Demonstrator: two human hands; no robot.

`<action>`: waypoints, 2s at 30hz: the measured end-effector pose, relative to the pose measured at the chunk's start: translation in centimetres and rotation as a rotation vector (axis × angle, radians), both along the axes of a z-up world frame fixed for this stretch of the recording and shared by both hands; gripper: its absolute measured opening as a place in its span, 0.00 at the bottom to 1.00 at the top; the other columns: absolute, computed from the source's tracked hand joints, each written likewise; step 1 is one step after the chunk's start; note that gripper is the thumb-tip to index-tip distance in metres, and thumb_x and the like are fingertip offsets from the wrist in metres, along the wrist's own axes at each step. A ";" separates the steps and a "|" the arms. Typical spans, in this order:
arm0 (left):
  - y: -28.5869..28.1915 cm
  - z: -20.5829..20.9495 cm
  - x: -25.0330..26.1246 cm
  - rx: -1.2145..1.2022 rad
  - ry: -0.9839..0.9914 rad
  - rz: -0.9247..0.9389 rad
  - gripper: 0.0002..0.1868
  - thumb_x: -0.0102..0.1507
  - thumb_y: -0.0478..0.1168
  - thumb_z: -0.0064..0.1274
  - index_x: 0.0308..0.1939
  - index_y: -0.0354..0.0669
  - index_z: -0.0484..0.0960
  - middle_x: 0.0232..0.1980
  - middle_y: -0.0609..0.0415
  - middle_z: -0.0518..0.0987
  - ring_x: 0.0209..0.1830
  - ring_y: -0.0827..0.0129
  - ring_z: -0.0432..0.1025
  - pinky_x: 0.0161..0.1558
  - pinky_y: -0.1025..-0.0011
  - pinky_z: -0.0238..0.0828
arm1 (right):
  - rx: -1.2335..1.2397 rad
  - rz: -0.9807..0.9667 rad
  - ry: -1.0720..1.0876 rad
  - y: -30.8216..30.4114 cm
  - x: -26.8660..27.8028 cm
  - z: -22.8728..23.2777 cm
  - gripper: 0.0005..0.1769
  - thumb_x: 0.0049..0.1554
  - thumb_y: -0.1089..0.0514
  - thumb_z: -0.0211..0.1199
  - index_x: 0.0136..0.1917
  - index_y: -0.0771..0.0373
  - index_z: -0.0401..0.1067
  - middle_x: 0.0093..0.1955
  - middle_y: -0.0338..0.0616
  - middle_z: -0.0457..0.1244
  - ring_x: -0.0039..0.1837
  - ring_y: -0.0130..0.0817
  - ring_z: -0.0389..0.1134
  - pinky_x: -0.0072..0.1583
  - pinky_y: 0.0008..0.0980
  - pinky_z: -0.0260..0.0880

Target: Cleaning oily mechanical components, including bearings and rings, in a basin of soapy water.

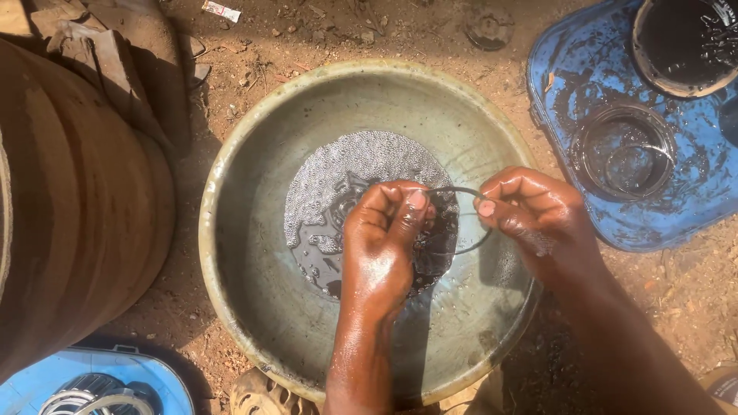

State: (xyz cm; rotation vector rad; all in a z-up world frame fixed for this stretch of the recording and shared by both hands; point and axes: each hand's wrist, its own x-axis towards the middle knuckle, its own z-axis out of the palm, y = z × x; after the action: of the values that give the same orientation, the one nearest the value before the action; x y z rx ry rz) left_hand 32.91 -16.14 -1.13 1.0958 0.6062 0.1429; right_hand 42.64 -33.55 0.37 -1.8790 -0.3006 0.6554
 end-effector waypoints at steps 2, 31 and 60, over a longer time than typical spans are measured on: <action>0.1 -0.9 -0.2 -0.139 -0.058 0.080 0.07 0.68 0.36 0.54 0.45 0.35 0.80 0.38 0.53 0.82 0.38 0.74 0.74 0.45 0.71 0.74 | -0.036 -0.076 0.050 -0.6 0.2 -0.7 0.07 0.56 0.61 0.65 0.46 0.66 0.76 0.42 0.41 0.68 0.45 0.26 0.66 0.49 0.27 0.66; -0.4 0.0 -0.4 -0.290 -0.145 0.240 0.11 0.70 0.38 0.55 0.49 0.31 0.82 0.42 0.50 0.82 0.42 0.70 0.75 0.50 0.69 0.74 | 0.100 0.012 -0.030 -0.3 -1.1 -0.6 0.09 0.61 0.60 0.63 0.51 0.69 0.75 0.45 0.40 0.69 0.48 0.22 0.66 0.50 0.25 0.68; -1.4 0.6 -0.3 -0.596 -0.258 0.440 0.11 0.71 0.41 0.50 0.52 0.37 0.76 0.33 0.58 0.71 0.32 0.76 0.66 0.39 0.71 0.68 | 0.382 -0.167 0.232 1.6 -5.9 -2.5 0.06 0.60 0.65 0.64 0.51 0.71 0.74 0.51 0.45 0.69 0.54 0.26 0.69 0.56 0.28 0.73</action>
State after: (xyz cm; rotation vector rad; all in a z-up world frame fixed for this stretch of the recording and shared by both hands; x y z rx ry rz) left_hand 32.66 -17.51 -0.57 0.3494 0.5959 0.4470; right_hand 36.77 -31.92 -2.15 -1.4309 -0.1061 0.6441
